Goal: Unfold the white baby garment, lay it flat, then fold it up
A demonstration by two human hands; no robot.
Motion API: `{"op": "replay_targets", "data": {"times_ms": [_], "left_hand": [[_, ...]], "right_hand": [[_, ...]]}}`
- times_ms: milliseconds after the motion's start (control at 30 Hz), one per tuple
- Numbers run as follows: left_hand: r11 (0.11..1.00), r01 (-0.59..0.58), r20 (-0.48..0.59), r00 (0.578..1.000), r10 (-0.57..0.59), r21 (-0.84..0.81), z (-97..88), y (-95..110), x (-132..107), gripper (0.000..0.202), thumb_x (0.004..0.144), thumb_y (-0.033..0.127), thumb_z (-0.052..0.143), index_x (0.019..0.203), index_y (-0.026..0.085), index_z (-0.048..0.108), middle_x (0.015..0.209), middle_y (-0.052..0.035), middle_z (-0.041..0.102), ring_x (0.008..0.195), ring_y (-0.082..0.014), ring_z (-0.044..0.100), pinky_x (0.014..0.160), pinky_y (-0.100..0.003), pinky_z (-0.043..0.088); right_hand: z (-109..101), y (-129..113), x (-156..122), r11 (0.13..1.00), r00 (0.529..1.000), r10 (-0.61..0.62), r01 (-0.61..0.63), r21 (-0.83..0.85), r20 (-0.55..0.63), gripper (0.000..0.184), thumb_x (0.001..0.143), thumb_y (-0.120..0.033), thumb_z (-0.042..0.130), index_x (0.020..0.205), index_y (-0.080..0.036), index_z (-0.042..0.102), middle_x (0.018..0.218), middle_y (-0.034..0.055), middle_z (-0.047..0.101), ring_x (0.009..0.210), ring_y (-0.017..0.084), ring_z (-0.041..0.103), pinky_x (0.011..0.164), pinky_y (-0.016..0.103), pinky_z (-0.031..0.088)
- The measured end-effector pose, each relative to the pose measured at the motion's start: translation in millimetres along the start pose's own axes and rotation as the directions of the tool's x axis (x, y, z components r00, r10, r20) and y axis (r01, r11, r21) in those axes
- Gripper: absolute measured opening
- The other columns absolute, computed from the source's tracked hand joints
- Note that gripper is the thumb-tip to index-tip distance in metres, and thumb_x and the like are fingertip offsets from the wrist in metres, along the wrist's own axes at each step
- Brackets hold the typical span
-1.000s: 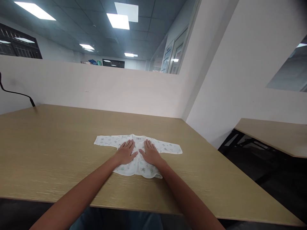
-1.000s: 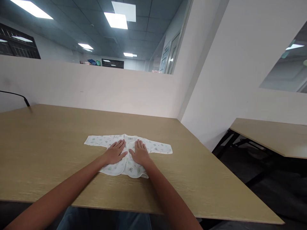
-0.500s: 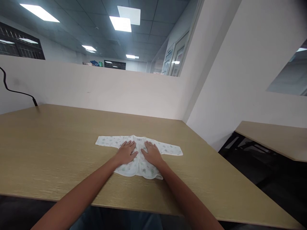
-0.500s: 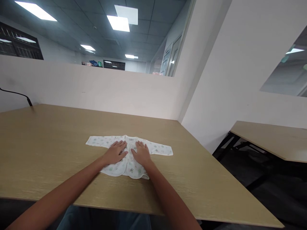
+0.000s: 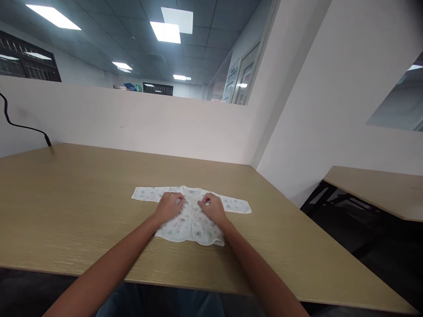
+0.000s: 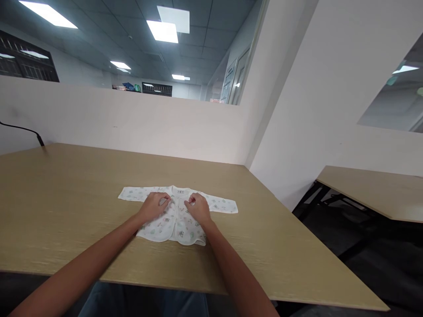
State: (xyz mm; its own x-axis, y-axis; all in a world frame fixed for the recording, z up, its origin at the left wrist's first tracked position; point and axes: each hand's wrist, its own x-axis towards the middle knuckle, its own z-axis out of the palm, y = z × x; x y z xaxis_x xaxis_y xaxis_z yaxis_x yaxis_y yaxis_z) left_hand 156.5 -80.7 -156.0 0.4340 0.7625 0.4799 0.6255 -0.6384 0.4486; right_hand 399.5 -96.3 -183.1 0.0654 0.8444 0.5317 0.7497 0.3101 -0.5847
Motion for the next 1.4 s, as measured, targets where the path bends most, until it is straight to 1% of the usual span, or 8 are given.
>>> {"op": "replay_targets", "data": {"times_ms": [100,367,567,667,800,933,1167,1400], "left_hand": [[0.999,-0.001,-0.007,1.0,0.0,-0.032,-0.9,1,0,0.014,0.092,0.021,0.059,0.093,0.022,0.073,0.097,-0.0023,0.08,0.092,-0.0225,0.072,0.091,-0.035,0.049],[0.996,-0.004,-0.015,1.0,0.003,-0.093,-2.9,1,0,0.01,0.088,0.017,0.061,0.09,0.022,0.069,0.095,-0.0018,0.078,0.091,-0.0206,0.071,0.088,-0.032,0.049],[0.998,0.005,-0.005,1.0,-0.005,-0.061,-4.3,4,0,0.015,0.092,0.018,0.056,0.093,0.022,0.07,0.095,-0.0022,0.077,0.091,-0.0204,0.07,0.087,-0.032,0.049],[0.999,0.029,-0.001,1.0,-0.029,-0.03,-4.1,-2,2,0.019,0.094,0.02,0.054,0.102,0.023,0.071,0.106,-0.0034,0.077,0.099,-0.0214,0.07,0.093,-0.034,0.049],[0.987,0.092,0.012,0.995,-0.094,0.133,-4.9,-22,3,0.032,0.099,0.028,0.052,0.126,0.022,0.068,0.136,-0.01,0.068,0.128,-0.0276,0.062,0.111,-0.043,0.044],[0.966,0.14,0.126,0.977,-0.17,0.216,-6.1,-44,3,0.052,0.101,0.046,0.051,0.145,0.021,0.057,0.156,-0.0145,0.054,0.145,-0.0312,0.049,0.121,-0.047,0.036],[0.949,0.152,0.221,0.951,-0.217,0.277,-5.5,-51,5,0.063,0.103,0.05,0.041,0.155,0.015,0.047,0.166,-0.016,0.041,0.156,-0.0304,0.034,0.127,-0.05,0.027],[0.931,0.155,0.211,0.949,-0.233,0.33,-7.2,-50,6,0.056,0.103,0.045,0.041,0.152,0.02,0.052,0.164,-0.0123,0.045,0.155,-0.0292,0.035,0.129,-0.048,0.023]], "right_hand": [[1,3,1,1.0,0.999,-0.025,0.025,0.009,-0.02,0.021,0.077,-0.024,0.067,0.067,-0.021,0.049,0.072,-0.0002,0.059,0.072,0.018,0.054,0.071,0.029,0.038],[-4,5,2,0.998,0.999,-0.032,0.034,0.053,-0.033,0.017,0.076,-0.027,0.065,0.069,-0.022,0.051,0.075,0.001,0.06,0.073,0.019,0.054,0.071,0.03,0.039],[-8,7,5,0.996,0.997,-0.054,0.057,0.063,-0.05,0.018,0.077,-0.029,0.062,0.067,-0.022,0.048,0.073,0.0016,0.059,0.071,0.019,0.053,0.071,0.03,0.04],[-9,8,5,0.995,0.997,-0.049,0.054,0.085,-0.062,0.013,0.076,-0.029,0.06,0.071,-0.022,0.051,0.076,0.0019,0.06,0.073,0.019,0.054,0.071,0.03,0.041],[-10,10,6,0.996,0.999,-0.025,0.029,0.082,-0.045,0.016,0.076,-0.03,0.059,0.067,-0.022,0.048,0.075,0.0023,0.06,0.072,0.019,0.053,0.07,0.03,0.041],[-13,11,8,0.996,0.998,-0.032,0.037,0.079,-0.055,0.016,0.076,-0.029,0.06,0.067,-0.023,0.048,0.075,0.0022,0.059,0.072,0.019,0.054,0.071,0.03,0.043],[-15,14,9,0.995,0.998,-0.028,0.034,0.098,-0.061,0.01,0.077,-0.03,0.061,0.075,-0.022,0.055,0.081,0.0036,0.062,0.075,0.02,0.056,0.072,0.031,0.044],[-16,17,11,0.996,0.996,-0.052,0.056,0.064,-0.066,0.017,0.076,-0.026,0.06,0.068,-0.022,0.046,0.074,0.002,0.057,0.072,0.019,0.053,0.07,0.03,0.041]]}}
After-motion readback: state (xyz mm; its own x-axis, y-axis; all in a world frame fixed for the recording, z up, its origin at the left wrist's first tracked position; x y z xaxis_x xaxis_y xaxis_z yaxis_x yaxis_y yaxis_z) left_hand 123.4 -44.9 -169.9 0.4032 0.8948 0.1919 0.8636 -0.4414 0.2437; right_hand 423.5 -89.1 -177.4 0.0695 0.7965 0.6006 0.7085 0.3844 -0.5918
